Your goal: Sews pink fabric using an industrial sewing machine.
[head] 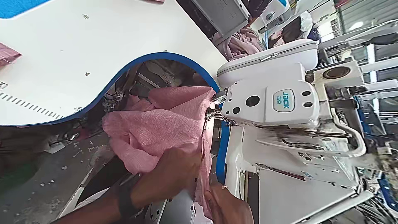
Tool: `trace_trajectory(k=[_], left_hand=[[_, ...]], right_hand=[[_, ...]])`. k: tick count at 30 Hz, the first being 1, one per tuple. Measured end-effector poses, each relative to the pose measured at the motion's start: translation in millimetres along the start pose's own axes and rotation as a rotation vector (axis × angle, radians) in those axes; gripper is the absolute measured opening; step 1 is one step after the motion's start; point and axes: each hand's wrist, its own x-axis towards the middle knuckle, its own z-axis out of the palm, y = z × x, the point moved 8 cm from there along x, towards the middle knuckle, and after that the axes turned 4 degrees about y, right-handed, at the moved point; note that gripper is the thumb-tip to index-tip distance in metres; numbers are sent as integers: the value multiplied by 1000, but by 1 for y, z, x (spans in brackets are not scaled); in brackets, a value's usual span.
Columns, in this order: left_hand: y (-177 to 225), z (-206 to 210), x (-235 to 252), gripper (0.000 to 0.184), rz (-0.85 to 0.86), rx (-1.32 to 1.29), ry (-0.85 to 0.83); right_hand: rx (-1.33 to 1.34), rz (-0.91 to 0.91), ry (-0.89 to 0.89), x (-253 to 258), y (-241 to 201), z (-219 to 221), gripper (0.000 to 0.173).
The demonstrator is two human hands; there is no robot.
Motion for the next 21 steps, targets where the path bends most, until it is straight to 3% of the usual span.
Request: trace_trajectory(k=[3,7,10,14,15,17,19,20,21], left_hand=[[6,5,-18,20,33,95,71],[-11,8,0,23,-18,-25,74],[-19,6,11,27,-60,-158,5],[-13,-1,-10,42,-106,-147,-73],[-14,0,-15,42,-111,-143,-82],[-13,2,-20,42,-133,-146,-115],[-9,0,-17,43,-140,-127,-70],[-8,-1,-20,42,-149,-111,-24],[-9,-3,-23,41,-160,-91,23]], right_hand=[[-245,-74,28,20,-25,5,11],[-479,-115,106,45,-31,12,2],[-421,-90,279,46,-19,19,8],[-219,186,368,13,18,38,24],[-194,274,252,12,30,50,24],[-130,487,-224,19,58,88,26],[-151,568,-579,27,91,123,29],[-142,596,-645,24,107,131,31],[-114,629,-603,21,122,129,33]])
